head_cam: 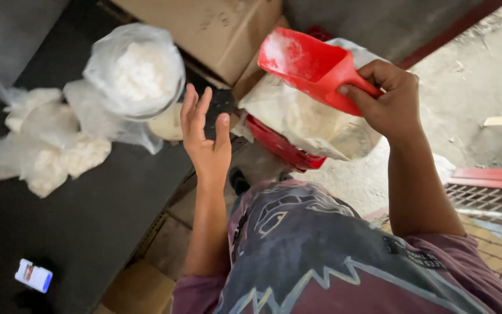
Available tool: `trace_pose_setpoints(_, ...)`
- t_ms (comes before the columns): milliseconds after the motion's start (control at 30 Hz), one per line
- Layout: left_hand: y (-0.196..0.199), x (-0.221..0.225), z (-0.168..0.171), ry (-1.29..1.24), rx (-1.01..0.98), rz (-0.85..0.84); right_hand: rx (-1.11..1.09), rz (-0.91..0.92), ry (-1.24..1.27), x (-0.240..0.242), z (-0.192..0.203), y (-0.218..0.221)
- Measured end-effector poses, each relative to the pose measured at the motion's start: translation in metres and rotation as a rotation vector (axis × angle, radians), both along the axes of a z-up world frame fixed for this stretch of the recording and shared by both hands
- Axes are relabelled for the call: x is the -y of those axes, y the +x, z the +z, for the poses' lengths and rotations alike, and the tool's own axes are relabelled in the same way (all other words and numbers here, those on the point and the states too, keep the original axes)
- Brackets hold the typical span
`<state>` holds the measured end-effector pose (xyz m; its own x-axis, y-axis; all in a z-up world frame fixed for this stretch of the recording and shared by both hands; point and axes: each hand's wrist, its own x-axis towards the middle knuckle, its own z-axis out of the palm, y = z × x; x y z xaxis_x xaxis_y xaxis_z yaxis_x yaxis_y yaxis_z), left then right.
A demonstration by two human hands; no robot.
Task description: Scoop and weigh flour from a large sack into smaller plastic bags using a scale.
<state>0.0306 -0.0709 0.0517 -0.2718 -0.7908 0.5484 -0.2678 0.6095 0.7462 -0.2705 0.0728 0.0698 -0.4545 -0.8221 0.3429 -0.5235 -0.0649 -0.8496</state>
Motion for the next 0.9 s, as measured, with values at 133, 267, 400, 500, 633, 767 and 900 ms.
trace_pose_setpoints(133,-0.027,-0.014,-0.011,-0.001,-0.001,-0.081,-0.037,-0.059,0.020,-0.043,-0.013,-0.032)
trace_pose_setpoints(267,-0.050,-0.032,-0.036,0.080,0.072,-0.146,-0.008,-0.106,0.159,-0.074,-0.031,-0.059)
trace_pose_setpoints(400,-0.072,-0.051,-0.075,0.267,0.092,-0.294,-0.179,-0.143,0.413,-0.071,-0.082,-0.077)
trace_pose_setpoints(500,-0.087,-0.056,-0.106,0.353,0.157,-0.295,-0.315,-0.103,0.476,-0.058,-0.111,-0.071)
trace_pose_setpoints(633,-0.111,-0.051,-0.111,0.533,0.083,-0.152,-0.595,-0.082,0.475,-0.051,-0.109,-0.058)
trace_pose_setpoints(767,-0.127,-0.037,-0.100,0.058,0.006,-0.064,-0.497,-0.114,0.416,-0.059,-0.116,-0.060)
trace_pose_setpoints(900,-0.144,-0.004,-0.168,0.452,0.465,0.032,-0.517,-0.159,0.430,-0.076,-0.122,-0.065)
